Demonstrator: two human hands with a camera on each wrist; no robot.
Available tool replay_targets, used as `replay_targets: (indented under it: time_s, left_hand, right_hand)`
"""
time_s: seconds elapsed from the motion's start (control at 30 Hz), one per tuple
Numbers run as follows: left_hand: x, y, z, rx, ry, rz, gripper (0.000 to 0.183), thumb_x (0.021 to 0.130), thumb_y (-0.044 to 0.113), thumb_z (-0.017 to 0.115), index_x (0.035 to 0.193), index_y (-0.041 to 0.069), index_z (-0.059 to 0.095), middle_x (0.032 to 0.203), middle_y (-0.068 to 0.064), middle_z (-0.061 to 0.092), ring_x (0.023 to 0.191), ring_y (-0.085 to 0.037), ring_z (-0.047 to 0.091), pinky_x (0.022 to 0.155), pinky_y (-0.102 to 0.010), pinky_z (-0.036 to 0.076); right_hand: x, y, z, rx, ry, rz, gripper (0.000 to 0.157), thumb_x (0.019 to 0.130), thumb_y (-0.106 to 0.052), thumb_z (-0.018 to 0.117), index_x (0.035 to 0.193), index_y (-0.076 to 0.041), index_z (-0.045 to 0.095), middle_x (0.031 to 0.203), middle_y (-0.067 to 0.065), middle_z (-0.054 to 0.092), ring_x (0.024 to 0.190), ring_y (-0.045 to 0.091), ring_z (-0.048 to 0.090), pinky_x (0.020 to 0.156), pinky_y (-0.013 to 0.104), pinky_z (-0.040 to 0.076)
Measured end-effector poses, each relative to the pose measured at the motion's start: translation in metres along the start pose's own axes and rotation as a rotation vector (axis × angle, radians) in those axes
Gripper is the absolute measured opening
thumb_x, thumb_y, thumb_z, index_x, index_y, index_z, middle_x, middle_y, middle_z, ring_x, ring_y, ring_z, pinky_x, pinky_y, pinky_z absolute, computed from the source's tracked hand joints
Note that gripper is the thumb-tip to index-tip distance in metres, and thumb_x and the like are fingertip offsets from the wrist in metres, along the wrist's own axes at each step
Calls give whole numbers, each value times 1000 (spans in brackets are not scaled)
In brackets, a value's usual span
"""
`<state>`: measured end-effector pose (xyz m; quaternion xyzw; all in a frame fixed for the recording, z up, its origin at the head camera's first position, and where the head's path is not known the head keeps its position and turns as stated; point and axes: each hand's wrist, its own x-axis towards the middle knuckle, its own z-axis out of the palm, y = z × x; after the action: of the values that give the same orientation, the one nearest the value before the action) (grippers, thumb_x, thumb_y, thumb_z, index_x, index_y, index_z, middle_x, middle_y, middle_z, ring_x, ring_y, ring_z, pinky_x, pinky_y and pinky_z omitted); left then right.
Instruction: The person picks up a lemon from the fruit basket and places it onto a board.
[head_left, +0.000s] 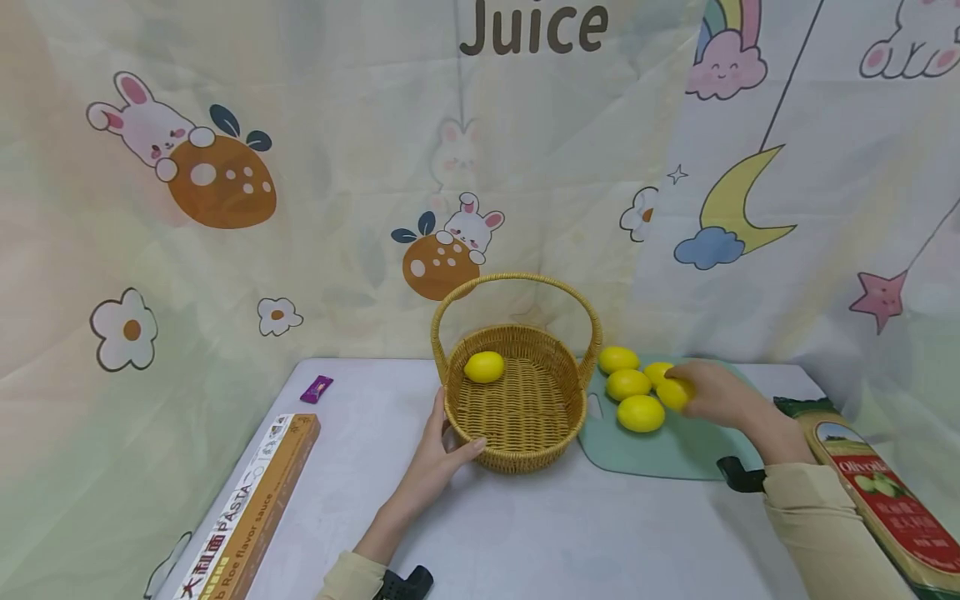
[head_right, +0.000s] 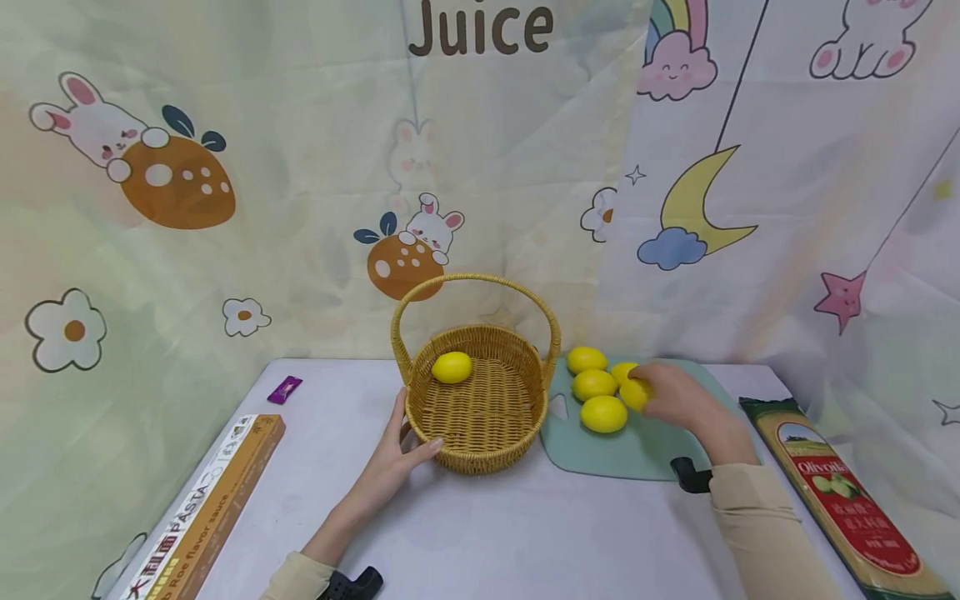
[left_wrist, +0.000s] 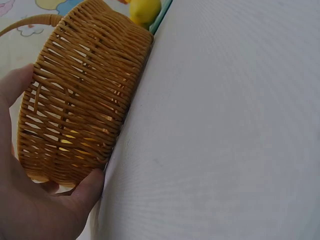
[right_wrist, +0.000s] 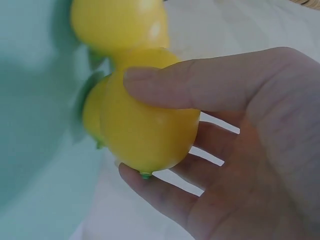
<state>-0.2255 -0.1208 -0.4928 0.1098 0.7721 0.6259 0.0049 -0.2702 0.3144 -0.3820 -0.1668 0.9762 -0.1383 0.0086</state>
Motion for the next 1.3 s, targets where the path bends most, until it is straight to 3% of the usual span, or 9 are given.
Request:
replay_targets:
  time_s: [0.23, 0.67, 0.87, 1.3]
  left_hand:
    - [-1, 1, 0, 17, 5, -21, 105, 89, 39, 73, 156, 44, -7, 168, 2, 2, 156, -26, 7, 122, -61, 10]
    - [0, -1, 1, 14, 15, -24, 106, 87, 45, 75, 154, 47, -7, 167, 6, 3, 156, -22, 7, 123, -59, 10]
    - [0, -3, 1, 19, 18, -29, 106, 87, 43, 75, 154, 48, -7, 167, 6, 5, 155, -22, 7, 123, -59, 7]
    - [-1, -1, 1, 7, 15, -28, 105, 88, 39, 74, 155, 46, -7, 167, 4, 5, 156, -23, 8, 123, -60, 6]
  right_hand:
    - [-1, 11, 15, 15, 8, 19, 54, 73, 0, 72, 125, 9, 61, 126, 30, 62, 114, 50, 55, 97, 66, 43]
    - [2, 35, 42, 60, 63, 23, 56, 75, 3, 71, 129, 11, 57, 129, 34, 58, 119, 54, 51, 100, 69, 39]
    - [2, 36, 48, 87, 96, 54, 57, 77, 6, 65, 133, 9, 54, 131, 34, 54, 119, 52, 50, 101, 69, 38]
    - [2, 36, 56, 73, 193, 20, 56, 73, 15, 60, 129, 10, 58, 129, 33, 54, 118, 52, 50, 102, 69, 38]
